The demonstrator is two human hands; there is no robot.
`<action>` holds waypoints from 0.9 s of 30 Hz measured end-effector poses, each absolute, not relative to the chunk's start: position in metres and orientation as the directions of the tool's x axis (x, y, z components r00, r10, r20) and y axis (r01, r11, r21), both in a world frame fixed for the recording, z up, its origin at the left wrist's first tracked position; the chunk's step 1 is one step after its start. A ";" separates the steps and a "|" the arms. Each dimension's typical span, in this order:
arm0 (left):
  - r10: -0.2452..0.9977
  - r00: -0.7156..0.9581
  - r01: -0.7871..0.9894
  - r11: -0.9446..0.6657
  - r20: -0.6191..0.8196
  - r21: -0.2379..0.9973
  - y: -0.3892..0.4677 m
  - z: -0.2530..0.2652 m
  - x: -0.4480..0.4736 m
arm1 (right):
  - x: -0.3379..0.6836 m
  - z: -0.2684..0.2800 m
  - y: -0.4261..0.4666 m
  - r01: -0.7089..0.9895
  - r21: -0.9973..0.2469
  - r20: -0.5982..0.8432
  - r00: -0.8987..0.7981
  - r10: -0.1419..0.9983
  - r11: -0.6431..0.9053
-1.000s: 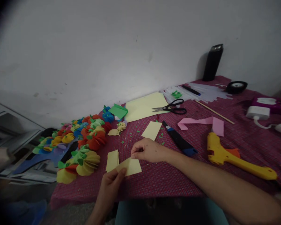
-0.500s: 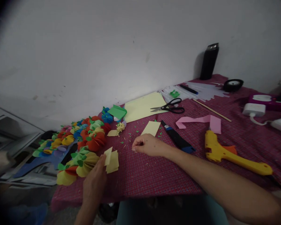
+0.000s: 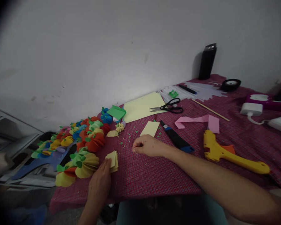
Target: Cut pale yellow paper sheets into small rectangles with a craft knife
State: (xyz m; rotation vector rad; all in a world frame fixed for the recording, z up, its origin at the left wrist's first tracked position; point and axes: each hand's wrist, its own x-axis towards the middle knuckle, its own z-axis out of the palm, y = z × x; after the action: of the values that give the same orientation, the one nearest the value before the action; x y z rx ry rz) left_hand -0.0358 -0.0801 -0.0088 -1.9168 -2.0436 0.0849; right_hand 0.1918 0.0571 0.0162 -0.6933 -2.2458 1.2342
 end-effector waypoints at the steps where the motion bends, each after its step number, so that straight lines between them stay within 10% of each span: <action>1: 0.981 -0.024 0.960 0.077 0.195 -0.271 -0.081 -0.011 -0.037 | 0.192 0.017 0.057 0.196 -0.862 0.171 -0.756 0.632 0.467; 14: 0.936 0.124 0.990 -0.092 0.331 -0.109 -0.065 0.004 -0.024 | 0.205 0.033 0.070 0.363 -0.802 0.263 -0.498 0.826 0.475; 19: 0.965 0.204 0.977 -0.191 0.166 -0.094 -0.055 -0.009 -0.028 | 0.227 0.048 0.087 0.616 -0.653 0.389 -0.227 0.893 0.441; 27: 0.967 0.207 0.978 -0.202 0.148 -0.053 -0.056 -0.011 -0.028 | 0.235 0.046 0.090 0.887 -0.311 0.200 -0.290 0.936 0.341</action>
State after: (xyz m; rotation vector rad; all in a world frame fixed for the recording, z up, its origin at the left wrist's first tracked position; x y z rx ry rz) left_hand -0.0276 -0.0560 -0.0114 -2.3323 -1.8928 -0.1235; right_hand 0.2350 0.0896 0.0457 -1.6145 -2.2672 0.1988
